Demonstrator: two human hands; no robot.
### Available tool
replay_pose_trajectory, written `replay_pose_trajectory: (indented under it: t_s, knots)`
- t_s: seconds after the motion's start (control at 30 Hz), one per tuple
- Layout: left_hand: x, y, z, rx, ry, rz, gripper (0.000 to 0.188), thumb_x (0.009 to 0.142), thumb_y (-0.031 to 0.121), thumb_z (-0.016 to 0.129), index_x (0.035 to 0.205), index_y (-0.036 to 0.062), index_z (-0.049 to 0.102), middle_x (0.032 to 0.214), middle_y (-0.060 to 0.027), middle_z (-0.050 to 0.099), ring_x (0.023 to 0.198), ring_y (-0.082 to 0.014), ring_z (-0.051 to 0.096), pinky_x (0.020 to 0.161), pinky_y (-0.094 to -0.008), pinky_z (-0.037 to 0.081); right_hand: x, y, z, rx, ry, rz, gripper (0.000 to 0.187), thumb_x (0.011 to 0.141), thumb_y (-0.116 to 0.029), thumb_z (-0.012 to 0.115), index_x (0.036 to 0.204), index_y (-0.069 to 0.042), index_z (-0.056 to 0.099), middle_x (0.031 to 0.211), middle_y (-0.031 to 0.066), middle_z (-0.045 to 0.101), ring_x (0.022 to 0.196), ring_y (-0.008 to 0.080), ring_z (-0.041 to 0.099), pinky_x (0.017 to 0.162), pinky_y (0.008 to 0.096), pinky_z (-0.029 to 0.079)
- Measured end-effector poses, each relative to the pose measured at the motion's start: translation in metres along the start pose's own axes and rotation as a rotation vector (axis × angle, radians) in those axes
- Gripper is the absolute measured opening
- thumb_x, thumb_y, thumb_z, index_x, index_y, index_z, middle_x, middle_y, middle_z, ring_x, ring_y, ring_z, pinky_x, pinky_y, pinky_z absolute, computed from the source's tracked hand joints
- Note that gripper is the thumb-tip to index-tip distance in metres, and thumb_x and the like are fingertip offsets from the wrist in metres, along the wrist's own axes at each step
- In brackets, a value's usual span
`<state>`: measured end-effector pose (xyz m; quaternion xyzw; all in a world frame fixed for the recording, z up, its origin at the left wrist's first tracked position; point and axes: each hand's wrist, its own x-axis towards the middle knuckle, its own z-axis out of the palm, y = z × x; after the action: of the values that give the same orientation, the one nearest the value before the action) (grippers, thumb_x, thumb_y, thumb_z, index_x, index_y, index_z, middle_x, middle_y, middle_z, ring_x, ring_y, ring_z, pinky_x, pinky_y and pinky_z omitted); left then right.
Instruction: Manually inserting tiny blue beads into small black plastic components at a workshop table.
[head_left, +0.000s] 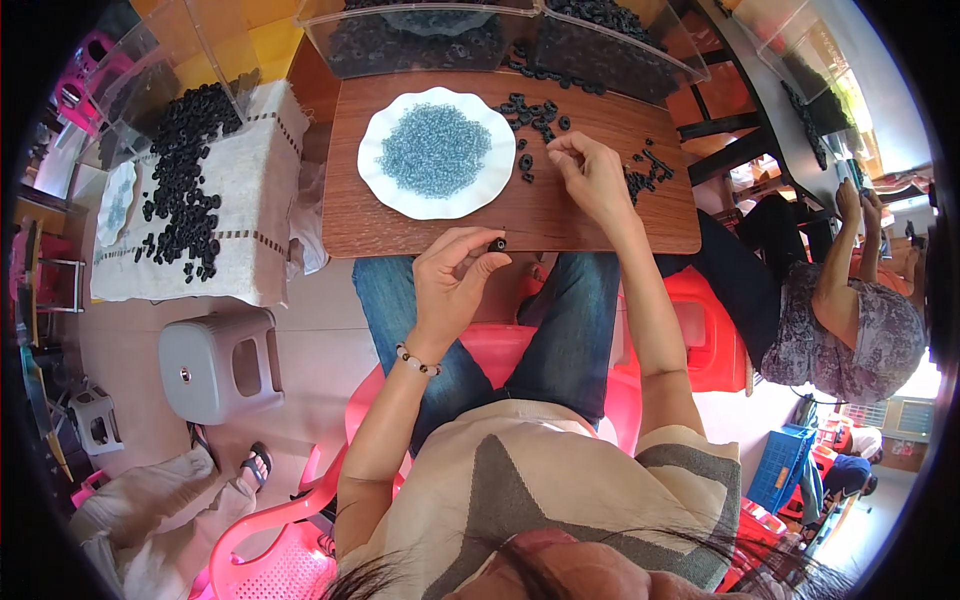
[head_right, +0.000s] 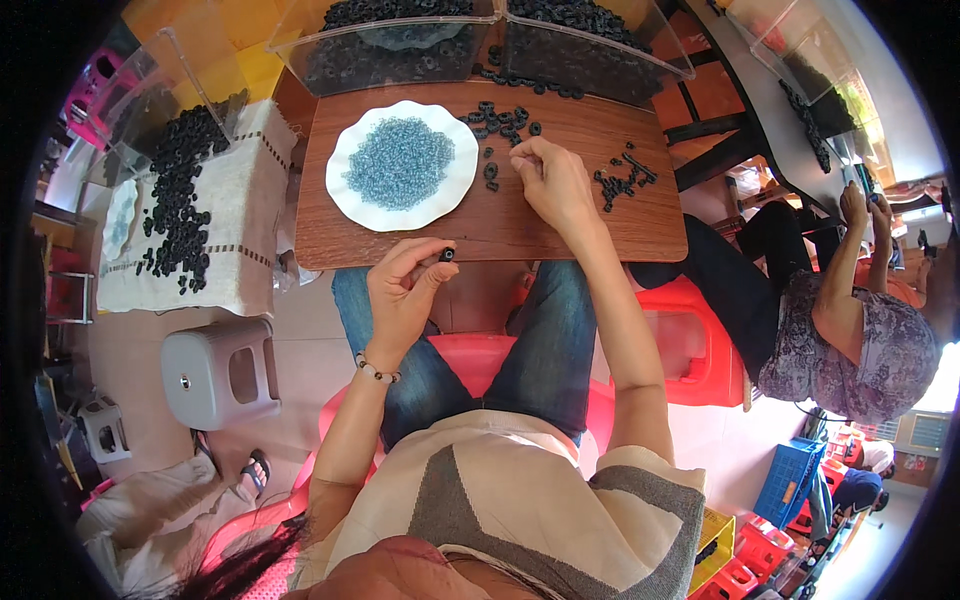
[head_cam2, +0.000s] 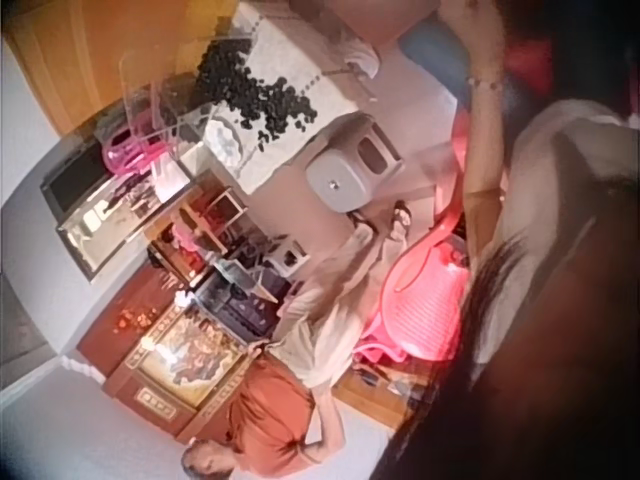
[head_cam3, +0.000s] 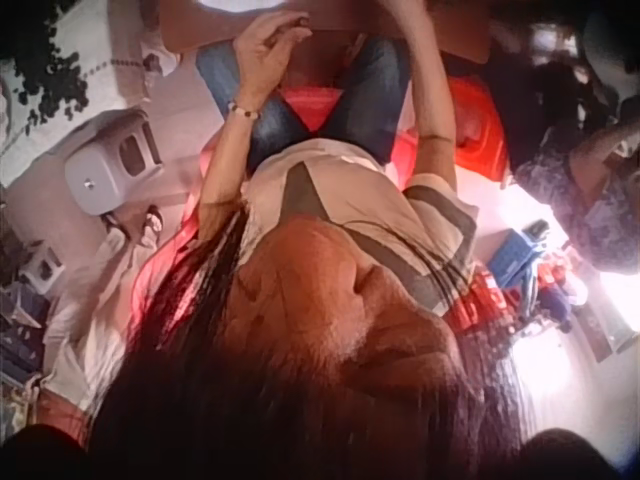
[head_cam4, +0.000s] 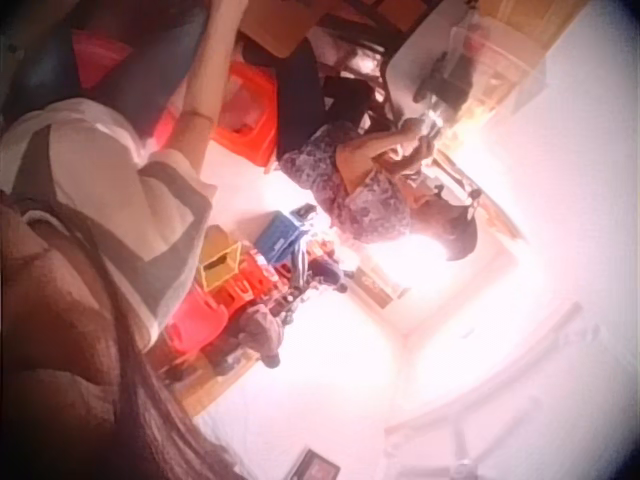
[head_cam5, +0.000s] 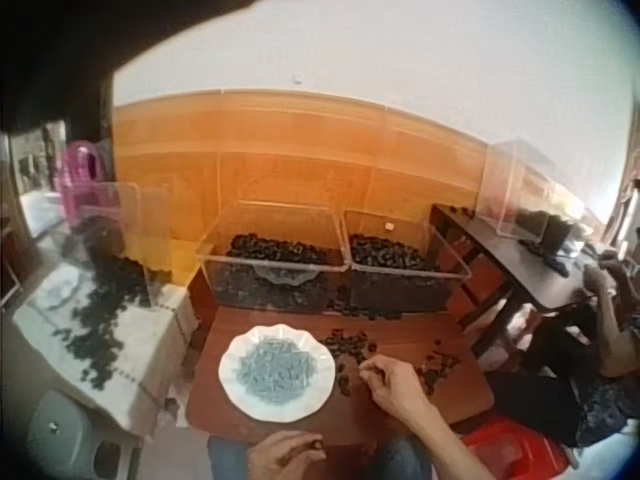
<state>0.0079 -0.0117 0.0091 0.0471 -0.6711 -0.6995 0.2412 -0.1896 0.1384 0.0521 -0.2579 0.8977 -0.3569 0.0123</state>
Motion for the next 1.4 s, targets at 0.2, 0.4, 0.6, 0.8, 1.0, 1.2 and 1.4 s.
replay_pose_trajectory:
  t_s: [0.2,0.4,0.6,0.8,1.0,1.2,1.4]
  knots:
    - [-0.001,-0.004,-0.003,-0.002,0.003,-0.050,0.023,0.089,0.004,0.077,0.111,-0.0021,0.074,0.104,-0.0088,0.071,0.086,-0.0127,0.069,0.076,-0.0242,0.055,0.021,0.011,0.015,-0.088,-0.082,-0.153,0.018,0.093,-0.009,0.069,0.109,-0.001,0.074,0.090,0.0157,0.073,0.075,0.0252,0.066,0.069,0.0345,0.050]
    - [-0.001,-0.010,-0.003,-0.064,0.004,-0.100,0.024,0.089,0.004,0.078,0.113,-0.0014,0.073,0.100,-0.0060,0.070,0.083,-0.0091,0.067,0.071,-0.0219,0.052,0.014,0.010,0.010,-0.067,-0.002,-0.259,0.016,0.091,-0.010,0.072,0.106,-0.004,0.075,0.089,0.0138,0.073,0.076,0.0246,0.063,0.071,0.0356,0.050]
    - [-0.001,-0.009,-0.002,-0.090,0.013,-0.125,0.024,0.090,0.004,0.077,0.112,-0.0030,0.072,0.099,-0.0050,0.069,0.082,-0.0084,0.066,0.071,-0.0214,0.051,-0.010,-0.001,0.013,-0.137,-0.033,-0.149,0.014,0.088,-0.014,0.076,0.099,-0.005,0.075,0.089,0.0123,0.073,0.079,0.0261,0.062,0.074,0.0389,0.050]
    - [0.001,-0.005,-0.002,-0.026,0.015,-0.082,0.027,0.089,0.004,0.076,0.116,-0.0016,0.074,0.100,-0.0069,0.070,0.083,-0.0102,0.067,0.073,-0.0227,0.053,-0.024,0.011,0.033,-0.164,0.118,-0.192,0.012,0.085,-0.014,0.076,0.092,-0.005,0.073,0.085,0.0113,0.070,0.087,0.0311,0.063,0.078,0.0440,0.052]
    - [0.000,-0.005,-0.002,0.020,0.014,-0.039,0.025,0.089,0.005,0.075,0.114,0.0016,0.077,0.096,-0.0076,0.071,0.083,-0.0113,0.066,0.074,-0.0242,0.053,-0.025,0.012,0.031,0.080,0.024,-0.036,0.009,0.085,-0.010,0.074,0.092,-0.004,0.072,0.085,0.0120,0.073,0.084,0.0316,0.063,0.077,0.0423,0.051]
    - [0.000,-0.006,-0.004,0.018,0.007,-0.053,0.026,0.089,0.004,0.075,0.115,0.0011,0.076,0.097,-0.0073,0.071,0.082,-0.0105,0.066,0.074,-0.0235,0.052,-0.026,0.004,0.032,-0.022,0.111,-0.067,0.011,0.086,-0.010,0.073,0.095,-0.004,0.072,0.085,0.0127,0.072,0.085,0.0313,0.063,0.077,0.0419,0.051]
    - [0.001,-0.004,-0.003,-0.007,-0.011,-0.069,0.026,0.089,0.005,0.076,0.115,0.0003,0.076,0.098,-0.0068,0.071,0.083,-0.0102,0.065,0.074,-0.0233,0.052,-0.020,0.000,0.034,-0.048,0.106,-0.298,0.015,0.087,-0.009,0.075,0.102,-0.006,0.075,0.089,0.0108,0.072,0.087,0.0284,0.061,0.076,0.0388,0.050]
